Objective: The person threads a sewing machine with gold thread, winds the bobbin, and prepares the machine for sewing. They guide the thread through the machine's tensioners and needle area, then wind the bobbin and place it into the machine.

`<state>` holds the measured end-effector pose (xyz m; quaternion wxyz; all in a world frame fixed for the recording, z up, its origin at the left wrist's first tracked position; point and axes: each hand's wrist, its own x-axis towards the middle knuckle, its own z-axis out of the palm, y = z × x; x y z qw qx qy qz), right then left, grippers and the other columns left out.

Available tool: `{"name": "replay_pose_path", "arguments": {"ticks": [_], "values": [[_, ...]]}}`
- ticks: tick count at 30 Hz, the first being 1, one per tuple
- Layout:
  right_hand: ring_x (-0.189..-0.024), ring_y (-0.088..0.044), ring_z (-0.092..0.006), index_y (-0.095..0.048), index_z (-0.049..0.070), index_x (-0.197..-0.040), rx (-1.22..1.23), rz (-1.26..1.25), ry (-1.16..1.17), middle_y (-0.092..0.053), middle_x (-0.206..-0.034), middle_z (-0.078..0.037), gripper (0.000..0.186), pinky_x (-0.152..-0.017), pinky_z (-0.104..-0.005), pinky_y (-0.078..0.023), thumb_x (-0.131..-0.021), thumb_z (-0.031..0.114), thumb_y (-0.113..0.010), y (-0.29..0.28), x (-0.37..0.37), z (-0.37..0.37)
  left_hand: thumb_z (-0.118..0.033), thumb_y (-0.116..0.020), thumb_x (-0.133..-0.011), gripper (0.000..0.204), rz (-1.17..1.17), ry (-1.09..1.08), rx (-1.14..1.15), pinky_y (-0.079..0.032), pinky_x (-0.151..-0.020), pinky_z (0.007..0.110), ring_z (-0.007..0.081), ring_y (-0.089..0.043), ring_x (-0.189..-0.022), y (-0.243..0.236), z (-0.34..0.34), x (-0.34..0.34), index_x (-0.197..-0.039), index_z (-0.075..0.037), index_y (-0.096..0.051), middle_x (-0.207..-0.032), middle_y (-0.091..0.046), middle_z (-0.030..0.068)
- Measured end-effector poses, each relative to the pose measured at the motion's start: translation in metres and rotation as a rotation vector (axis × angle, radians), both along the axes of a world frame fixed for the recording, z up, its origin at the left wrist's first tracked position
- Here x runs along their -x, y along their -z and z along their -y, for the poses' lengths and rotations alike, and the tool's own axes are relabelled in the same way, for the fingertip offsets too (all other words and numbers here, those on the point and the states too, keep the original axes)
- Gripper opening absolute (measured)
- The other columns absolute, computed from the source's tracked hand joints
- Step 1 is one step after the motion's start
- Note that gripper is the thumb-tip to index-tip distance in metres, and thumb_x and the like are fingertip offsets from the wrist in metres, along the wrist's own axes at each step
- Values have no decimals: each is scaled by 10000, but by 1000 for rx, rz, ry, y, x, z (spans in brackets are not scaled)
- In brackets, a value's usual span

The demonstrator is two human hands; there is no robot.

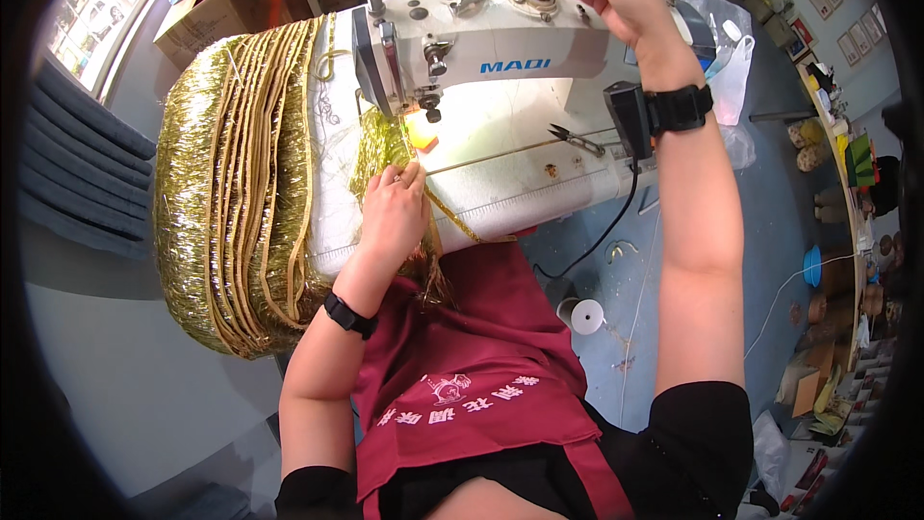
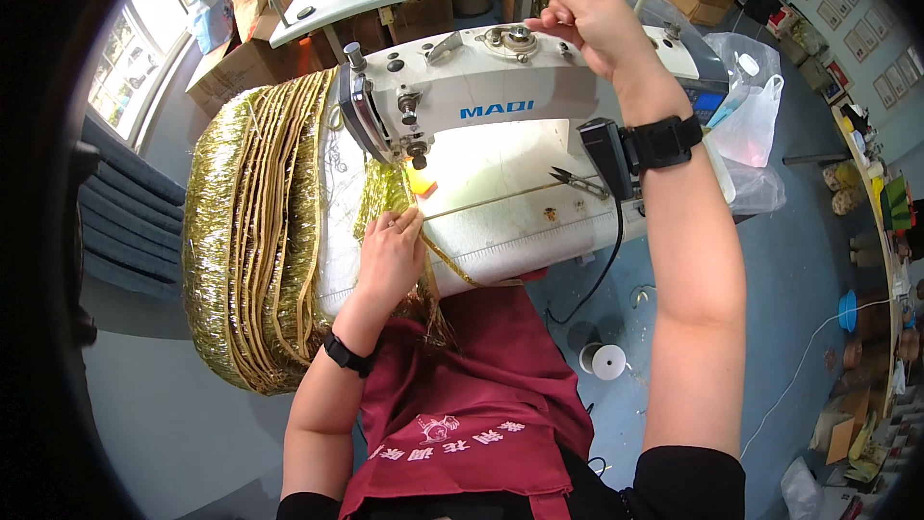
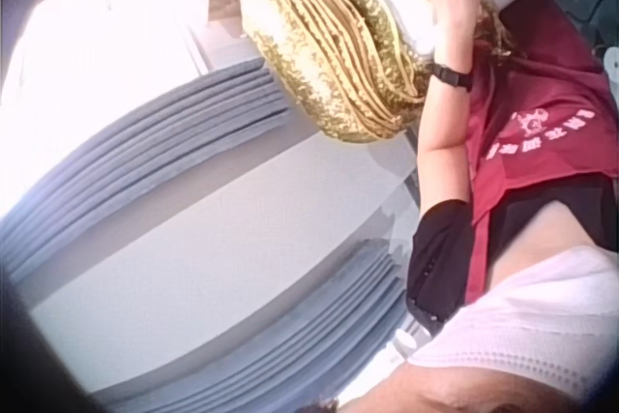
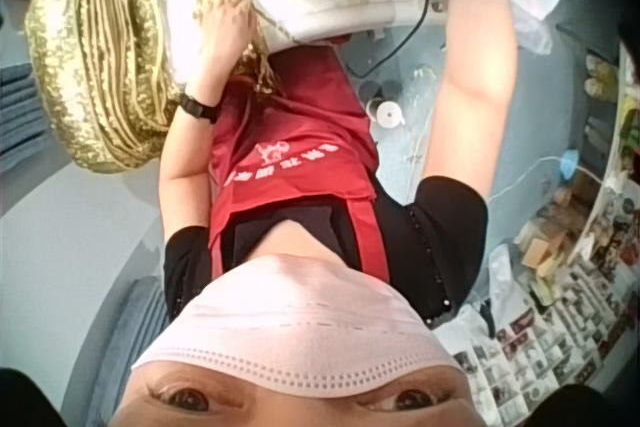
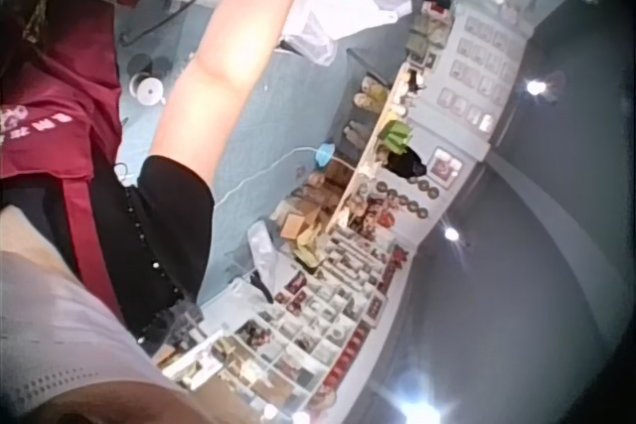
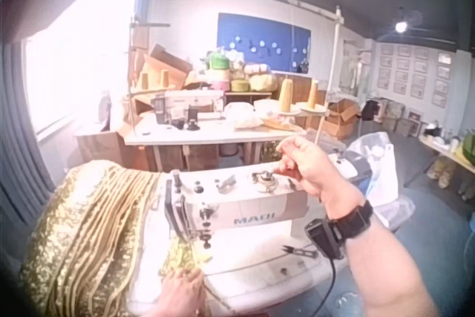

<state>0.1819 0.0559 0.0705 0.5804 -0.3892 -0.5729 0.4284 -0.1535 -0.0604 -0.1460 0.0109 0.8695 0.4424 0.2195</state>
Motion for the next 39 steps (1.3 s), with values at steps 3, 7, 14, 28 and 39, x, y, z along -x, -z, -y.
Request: {"name": "replay_pose_path", "arguments": {"ticks": [3, 7, 14, 28, 39], "values": [[-704, -629, -120, -625, 25, -1040, 8, -54, -21, -585, -757, -12, 217, -812, -346, -635, -1069, 231, -562, 2, 17, 4, -135, -626, -862, 391, -29, 14, -81, -471, -951, 384, 266, -615, -1087, 0, 0, 1, -1211, 35, -675, -1231, -694, 103], [-676, -603, -108, -642, 27, -1031, -156, 252, 287, -615, -761, -10, 241, -649, -293, -559, -1061, 257, -577, 0, 25, 6, -138, -623, -864, 401, -51, 12, -29, -471, -949, 382, 261, -616, -1072, -1, 0, 1, -1218, 46, -667, -1246, -688, 101], [-713, -564, -44, -702, 56, -1104, 79, 439, 229, -627, -817, 34, 259, -619, -212, -432, -1028, 295, -640, -7, 6, 27, -139, -624, -863, 418, -65, 5, -28, -470, -943, 377, 252, -614, -1074, -2, 3, 0, -1233, 51, -661, -1255, -684, 98], [-782, -646, -79, -776, 43, -1053, -185, 848, 319, -744, -907, -24, 159, -698, -251, -512, -947, 139, -706, 2, 3, 30, -122, -632, -869, 384, -46, -2, -23, -476, -949, 384, 267, -619, -1105, 1, 2, -1, -1213, 40, -686, -1269, -692, 113], [-949, -672, -120, -758, 71, -1160, 112, 785, 247, -723, -1082, -53, 213, -772, -259, -539, -978, 125, -661, 4, -2, -9, -109, -630, -870, 378, -33, -5, -25, -476, -960, 395, 281, -620, -1119, 1, 3, -2, -1211, 43, -687, -1268, -698, 124]]}}
